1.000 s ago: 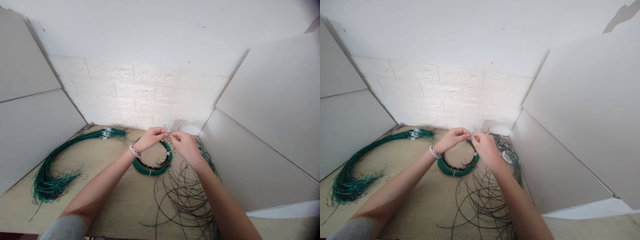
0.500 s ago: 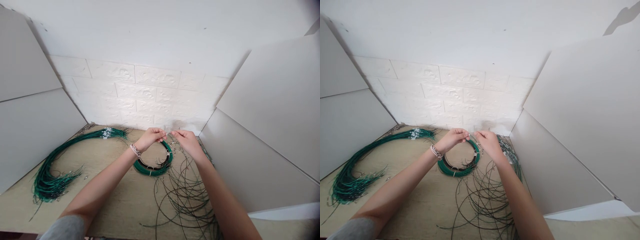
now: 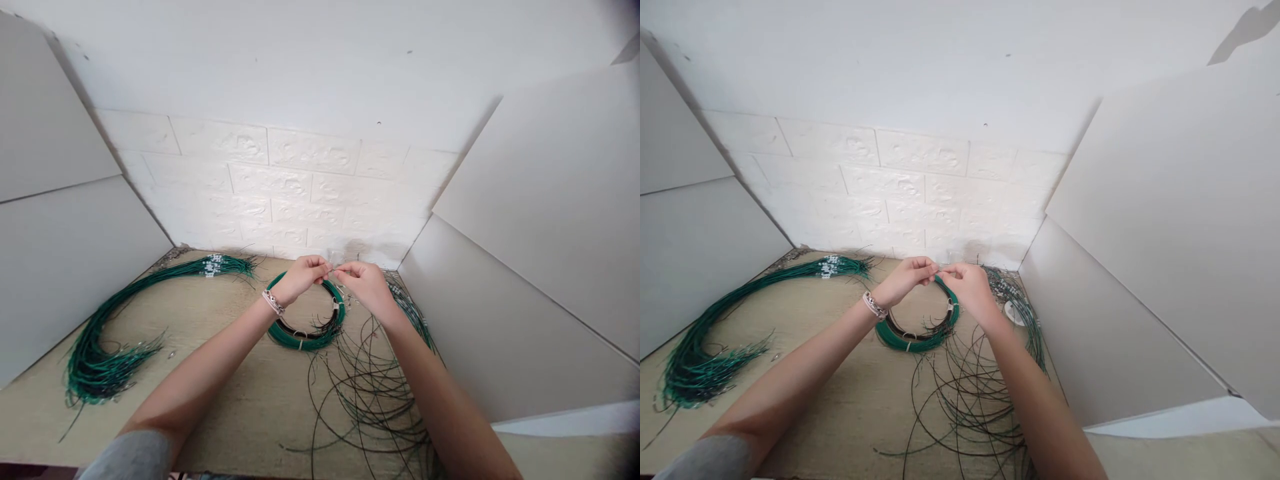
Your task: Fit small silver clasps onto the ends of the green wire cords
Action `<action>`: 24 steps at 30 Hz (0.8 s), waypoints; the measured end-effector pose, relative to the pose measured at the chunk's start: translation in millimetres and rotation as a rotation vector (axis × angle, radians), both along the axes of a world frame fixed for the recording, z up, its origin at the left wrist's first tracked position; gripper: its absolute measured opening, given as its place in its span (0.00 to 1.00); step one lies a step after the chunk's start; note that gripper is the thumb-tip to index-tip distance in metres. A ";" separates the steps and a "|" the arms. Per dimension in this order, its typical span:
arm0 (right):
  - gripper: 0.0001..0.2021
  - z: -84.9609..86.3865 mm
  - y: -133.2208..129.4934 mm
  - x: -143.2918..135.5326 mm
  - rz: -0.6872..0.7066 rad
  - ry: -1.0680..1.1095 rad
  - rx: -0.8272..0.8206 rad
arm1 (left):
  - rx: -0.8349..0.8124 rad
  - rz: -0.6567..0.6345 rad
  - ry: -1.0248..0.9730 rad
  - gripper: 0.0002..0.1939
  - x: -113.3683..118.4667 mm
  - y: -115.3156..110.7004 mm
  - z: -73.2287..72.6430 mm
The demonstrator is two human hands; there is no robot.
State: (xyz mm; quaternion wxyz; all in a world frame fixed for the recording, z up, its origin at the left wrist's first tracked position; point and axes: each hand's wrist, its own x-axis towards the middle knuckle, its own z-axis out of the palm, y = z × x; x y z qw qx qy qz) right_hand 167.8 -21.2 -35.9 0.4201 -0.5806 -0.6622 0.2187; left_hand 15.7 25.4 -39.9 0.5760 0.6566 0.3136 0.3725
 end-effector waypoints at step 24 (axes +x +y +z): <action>0.14 -3.1 2.0 3.4 -0.007 -0.057 0.129 | 0.361 0.034 0.153 0.19 -8.5 13.4 -8.4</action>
